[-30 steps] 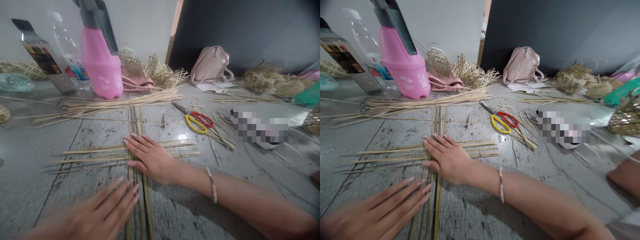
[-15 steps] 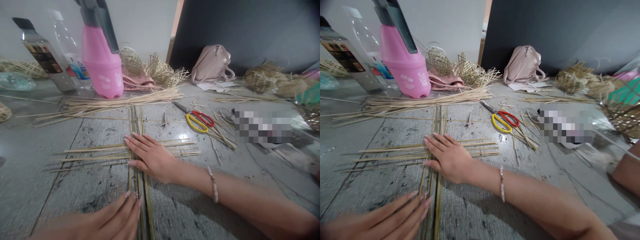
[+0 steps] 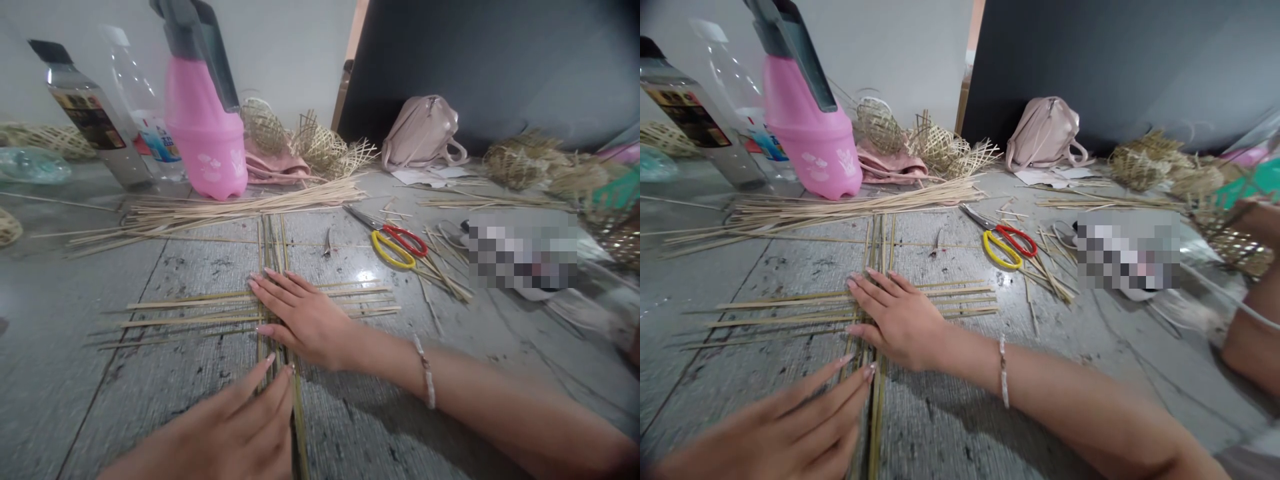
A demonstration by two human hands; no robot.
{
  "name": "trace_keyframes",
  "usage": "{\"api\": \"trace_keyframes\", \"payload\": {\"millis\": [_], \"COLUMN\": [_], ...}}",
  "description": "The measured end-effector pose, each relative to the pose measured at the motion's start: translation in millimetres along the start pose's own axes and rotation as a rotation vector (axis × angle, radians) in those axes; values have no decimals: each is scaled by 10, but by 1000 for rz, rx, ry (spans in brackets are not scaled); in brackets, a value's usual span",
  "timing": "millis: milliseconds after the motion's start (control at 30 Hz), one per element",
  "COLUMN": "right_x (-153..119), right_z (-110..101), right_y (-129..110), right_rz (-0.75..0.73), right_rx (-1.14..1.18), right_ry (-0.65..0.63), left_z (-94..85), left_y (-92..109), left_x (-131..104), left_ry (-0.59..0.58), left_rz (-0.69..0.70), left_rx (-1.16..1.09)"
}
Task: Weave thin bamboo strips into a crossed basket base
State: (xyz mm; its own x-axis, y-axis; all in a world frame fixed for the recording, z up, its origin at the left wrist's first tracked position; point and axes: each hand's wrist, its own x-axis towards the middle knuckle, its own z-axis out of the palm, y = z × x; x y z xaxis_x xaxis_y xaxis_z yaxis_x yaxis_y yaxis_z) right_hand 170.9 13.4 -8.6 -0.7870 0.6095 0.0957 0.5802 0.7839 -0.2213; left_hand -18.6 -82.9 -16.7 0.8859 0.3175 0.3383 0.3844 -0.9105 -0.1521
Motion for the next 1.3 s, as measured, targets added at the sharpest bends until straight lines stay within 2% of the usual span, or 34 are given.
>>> {"api": "trace_keyframes", "payload": {"millis": [133, 367, 700, 1000, 1300], "right_x": [-4, -3, 1, -2, 1], "right_z": [-1, -13, -22, 4, -14], "right_y": [0, -2, -4, 5, 10], "right_rz": [-2, 10, 11, 6, 2], "right_rx": [-5, -3, 1, 6, 19], "right_ry": [1, -5, -7, 9, 0], "left_z": [-17, -76, -19, -87, -160], "left_y": [-201, -262, -271, -340, -352], "left_x": [101, 34, 116, 112, 53], "left_ry": [34, 32, 8, -36, -38], "left_rz": [94, 121, 71, -4, -91], "left_rx": [3, -17, -117, -210, -164]}}
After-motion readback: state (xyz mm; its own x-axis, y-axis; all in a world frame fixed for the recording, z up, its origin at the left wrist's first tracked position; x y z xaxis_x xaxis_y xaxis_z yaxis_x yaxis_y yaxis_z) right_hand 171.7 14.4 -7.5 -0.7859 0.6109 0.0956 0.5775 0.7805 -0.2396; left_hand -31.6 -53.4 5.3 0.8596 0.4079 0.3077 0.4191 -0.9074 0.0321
